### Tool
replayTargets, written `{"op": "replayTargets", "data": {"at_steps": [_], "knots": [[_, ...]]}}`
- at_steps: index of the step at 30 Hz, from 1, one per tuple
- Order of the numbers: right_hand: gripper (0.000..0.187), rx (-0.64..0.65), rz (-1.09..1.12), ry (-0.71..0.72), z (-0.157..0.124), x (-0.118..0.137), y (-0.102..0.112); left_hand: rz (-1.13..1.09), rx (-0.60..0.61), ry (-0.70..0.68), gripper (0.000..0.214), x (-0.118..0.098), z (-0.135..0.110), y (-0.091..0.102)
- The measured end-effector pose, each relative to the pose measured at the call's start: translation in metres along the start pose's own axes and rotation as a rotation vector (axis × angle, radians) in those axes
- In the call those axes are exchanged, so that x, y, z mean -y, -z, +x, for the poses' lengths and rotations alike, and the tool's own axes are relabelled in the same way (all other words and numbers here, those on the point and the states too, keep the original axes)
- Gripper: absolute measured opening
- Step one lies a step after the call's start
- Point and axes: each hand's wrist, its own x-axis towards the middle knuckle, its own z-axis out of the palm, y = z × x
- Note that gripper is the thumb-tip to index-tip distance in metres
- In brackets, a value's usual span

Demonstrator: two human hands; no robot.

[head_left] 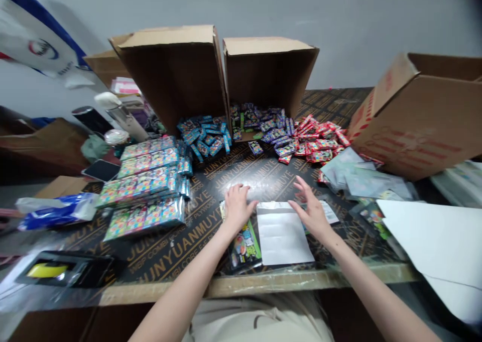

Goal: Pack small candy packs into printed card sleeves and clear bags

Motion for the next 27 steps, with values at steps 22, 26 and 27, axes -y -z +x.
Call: {"op": "replayTargets", "data": {"at_steps": [22, 26, 27], "knots": [[0.060, 0.177, 0.536, 0.011, 0.040, 0.107, -0.041, -0.299, 0.011, -0.231, 0.017, 0.006, -0.041, 0.087], [0.063, 0.211, 0.644, -0.059, 0.043, 0.116, -0.043, -0.370, 0.005, -0.209, 0.015, 0.000, -0.046, 0.085], [0.064, 0.224, 0.672, -0.077, 0.043, 0.116, -0.045, -0.412, 0.000, -0.162, 0.014, -0.001, -0.046, 0.085]]}}
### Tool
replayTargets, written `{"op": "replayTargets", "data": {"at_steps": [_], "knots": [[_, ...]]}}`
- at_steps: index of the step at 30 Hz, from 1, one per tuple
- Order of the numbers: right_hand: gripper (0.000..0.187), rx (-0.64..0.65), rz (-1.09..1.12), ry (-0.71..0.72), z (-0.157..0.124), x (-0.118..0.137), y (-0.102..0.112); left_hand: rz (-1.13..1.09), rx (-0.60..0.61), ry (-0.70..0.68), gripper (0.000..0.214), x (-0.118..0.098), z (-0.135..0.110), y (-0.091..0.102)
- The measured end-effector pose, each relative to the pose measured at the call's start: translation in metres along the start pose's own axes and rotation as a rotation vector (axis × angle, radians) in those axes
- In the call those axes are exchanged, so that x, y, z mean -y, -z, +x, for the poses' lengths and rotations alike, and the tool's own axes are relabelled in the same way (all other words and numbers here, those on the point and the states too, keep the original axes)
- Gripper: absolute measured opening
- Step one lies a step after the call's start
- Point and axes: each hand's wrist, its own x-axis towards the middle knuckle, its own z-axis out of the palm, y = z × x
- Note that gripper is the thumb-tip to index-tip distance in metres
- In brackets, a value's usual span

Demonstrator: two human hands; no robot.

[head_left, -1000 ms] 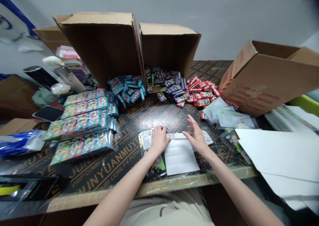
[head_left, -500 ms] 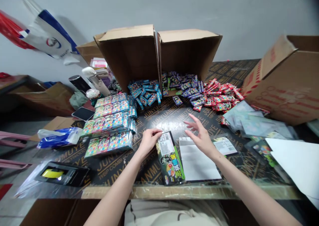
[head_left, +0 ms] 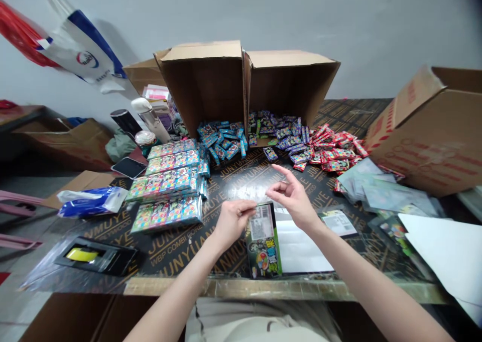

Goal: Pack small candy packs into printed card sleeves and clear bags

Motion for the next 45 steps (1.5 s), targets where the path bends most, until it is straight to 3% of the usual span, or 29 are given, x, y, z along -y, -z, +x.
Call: {"op": "replayTargets", "data": {"at_steps": [4, 10, 15, 19, 22, 25, 28, 29, 31, 34, 37, 40, 42, 45], "knots": [[0.067, 0.047, 0.060, -0.057, 0.002, -0.005, -0.005, -0.111, -0.070, 0.122, 0.009, -0.002, 0.002, -0.002], [0.067, 0.119, 0.029, -0.089, 0.001, -0.005, -0.007, 0.016, 0.030, 0.056, 0.007, -0.012, 0.004, 0.002], [0.065, 0.149, -0.028, -0.063, 0.001, -0.007, -0.007, 0.099, -0.021, 0.047, 0.009, -0.015, 0.003, -0.003], [0.067, 0.123, -0.098, -0.037, 0.000, -0.012, -0.011, 0.096, -0.107, 0.057, 0.020, -0.010, 0.002, -0.014], [0.083, 0.045, -0.043, -0.119, 0.001, -0.017, -0.015, 0.124, -0.095, 0.037, 0.018, -0.014, 0.003, -0.017], [0.085, -0.026, 0.084, -0.271, 0.002, -0.025, -0.015, 0.200, 0.029, 0.000, 0.016, -0.023, 0.006, -0.004], [0.072, -0.161, 0.149, -0.290, 0.000, -0.032, -0.006, 0.184, 0.156, 0.066, 0.019, -0.022, 0.010, 0.029], [0.068, -0.212, 0.133, -0.257, -0.003, -0.034, -0.002, 0.129, 0.136, 0.121, 0.020, -0.018, 0.011, 0.042], [0.065, -0.255, 0.064, -0.195, -0.011, -0.038, 0.006, -0.077, -0.046, 0.239, 0.021, -0.010, 0.010, 0.066], [0.070, -0.147, 0.062, -0.257, -0.025, -0.042, 0.008, -0.481, -0.372, 0.346, 0.024, 0.002, 0.000, 0.082], [0.076, -0.108, 0.235, -0.307, -0.031, -0.039, 0.003, -0.724, -0.435, 0.410, 0.028, 0.008, -0.020, 0.068], [0.070, -0.213, 0.329, -0.200, -0.025, -0.028, 0.006, -0.756, -0.275, 0.493, 0.033, 0.016, -0.042, 0.044], [0.066, -0.224, 0.263, -0.130, -0.019, -0.018, 0.011, -0.631, -0.199, 0.525, 0.037, 0.022, -0.052, 0.034], [0.068, -0.012, 0.078, -0.100, -0.016, -0.007, 0.012, -0.305, -0.274, 0.359, 0.052, 0.021, -0.051, 0.031]]}}
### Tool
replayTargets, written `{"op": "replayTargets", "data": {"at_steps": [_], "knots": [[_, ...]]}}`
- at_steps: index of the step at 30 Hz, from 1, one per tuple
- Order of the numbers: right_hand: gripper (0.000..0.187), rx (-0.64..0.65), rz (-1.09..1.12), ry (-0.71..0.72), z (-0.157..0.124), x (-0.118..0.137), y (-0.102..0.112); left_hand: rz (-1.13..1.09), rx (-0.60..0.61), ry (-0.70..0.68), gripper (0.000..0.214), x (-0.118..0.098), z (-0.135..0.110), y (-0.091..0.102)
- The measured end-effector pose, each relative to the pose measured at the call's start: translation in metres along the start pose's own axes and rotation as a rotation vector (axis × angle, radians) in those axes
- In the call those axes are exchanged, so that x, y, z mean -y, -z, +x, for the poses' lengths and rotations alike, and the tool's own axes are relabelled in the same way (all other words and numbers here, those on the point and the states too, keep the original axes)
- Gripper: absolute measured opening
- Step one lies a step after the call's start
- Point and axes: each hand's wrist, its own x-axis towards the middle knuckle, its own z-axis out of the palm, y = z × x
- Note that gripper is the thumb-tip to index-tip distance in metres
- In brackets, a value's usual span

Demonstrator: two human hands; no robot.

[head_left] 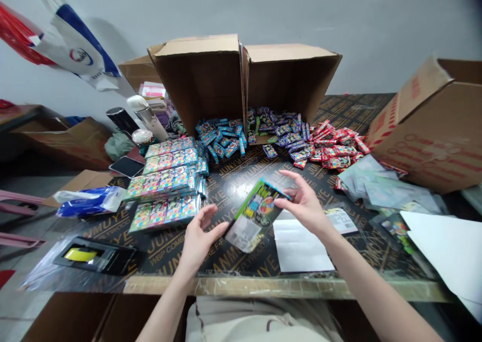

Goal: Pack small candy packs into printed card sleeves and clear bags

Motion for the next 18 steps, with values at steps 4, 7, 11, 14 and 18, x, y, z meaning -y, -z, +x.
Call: {"op": "replayTargets", "data": {"at_steps": [4, 7, 11, 14, 18], "knots": [[0.061, 0.274, -0.196, 0.001, -0.008, 0.000, -0.022, 0.251, 0.097, -0.378, 0.044, -0.026, 0.007, -0.011], [0.048, 0.197, -0.144, 0.005, -0.012, -0.002, -0.038, 0.325, 0.164, -0.362, 0.020, -0.041, 0.010, -0.018], [0.032, 0.087, -0.052, 0.023, -0.013, 0.002, -0.045, 0.222, 0.246, -0.211, 0.019, -0.048, 0.012, -0.014], [0.033, 0.082, -0.081, 0.056, -0.015, 0.005, -0.047, 0.171, 0.336, -0.119, 0.019, -0.054, 0.013, -0.005], [0.033, 0.077, -0.137, 0.054, -0.017, 0.009, -0.051, 0.194, 0.361, -0.100, 0.015, -0.062, 0.015, 0.005]]}}
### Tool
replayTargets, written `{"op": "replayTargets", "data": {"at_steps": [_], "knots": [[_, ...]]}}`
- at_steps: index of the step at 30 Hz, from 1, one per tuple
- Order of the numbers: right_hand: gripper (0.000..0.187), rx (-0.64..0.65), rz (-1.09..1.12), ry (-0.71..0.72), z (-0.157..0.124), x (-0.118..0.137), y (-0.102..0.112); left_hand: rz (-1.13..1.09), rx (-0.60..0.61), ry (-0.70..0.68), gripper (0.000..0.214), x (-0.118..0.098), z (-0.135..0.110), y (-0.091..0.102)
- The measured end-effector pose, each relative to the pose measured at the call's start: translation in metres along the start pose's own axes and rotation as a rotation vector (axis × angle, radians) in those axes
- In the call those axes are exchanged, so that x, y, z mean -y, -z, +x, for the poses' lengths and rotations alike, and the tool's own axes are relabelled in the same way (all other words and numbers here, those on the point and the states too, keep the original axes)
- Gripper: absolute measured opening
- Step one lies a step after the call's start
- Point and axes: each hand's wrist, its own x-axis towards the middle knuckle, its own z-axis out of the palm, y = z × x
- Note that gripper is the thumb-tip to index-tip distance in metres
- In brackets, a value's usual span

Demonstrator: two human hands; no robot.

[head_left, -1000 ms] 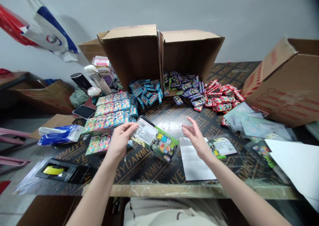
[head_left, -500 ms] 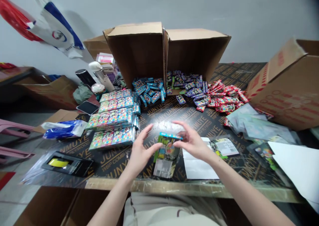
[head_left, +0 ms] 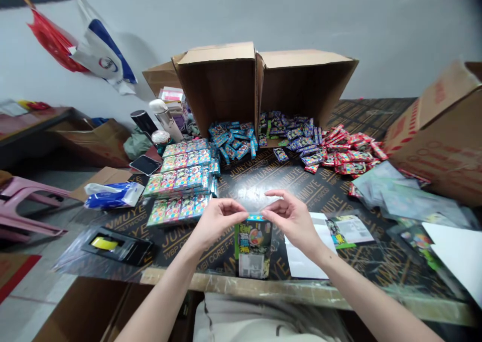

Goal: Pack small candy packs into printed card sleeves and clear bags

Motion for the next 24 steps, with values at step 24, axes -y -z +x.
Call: {"op": "replayTargets", "data": {"at_steps": [24], "knots": [[0.010, -0.158, -0.416, 0.288, 0.003, 0.033, 0.013, 0.391, -0.096, -0.498, 0.018, 0.018, -0.020, -0.006]]}}
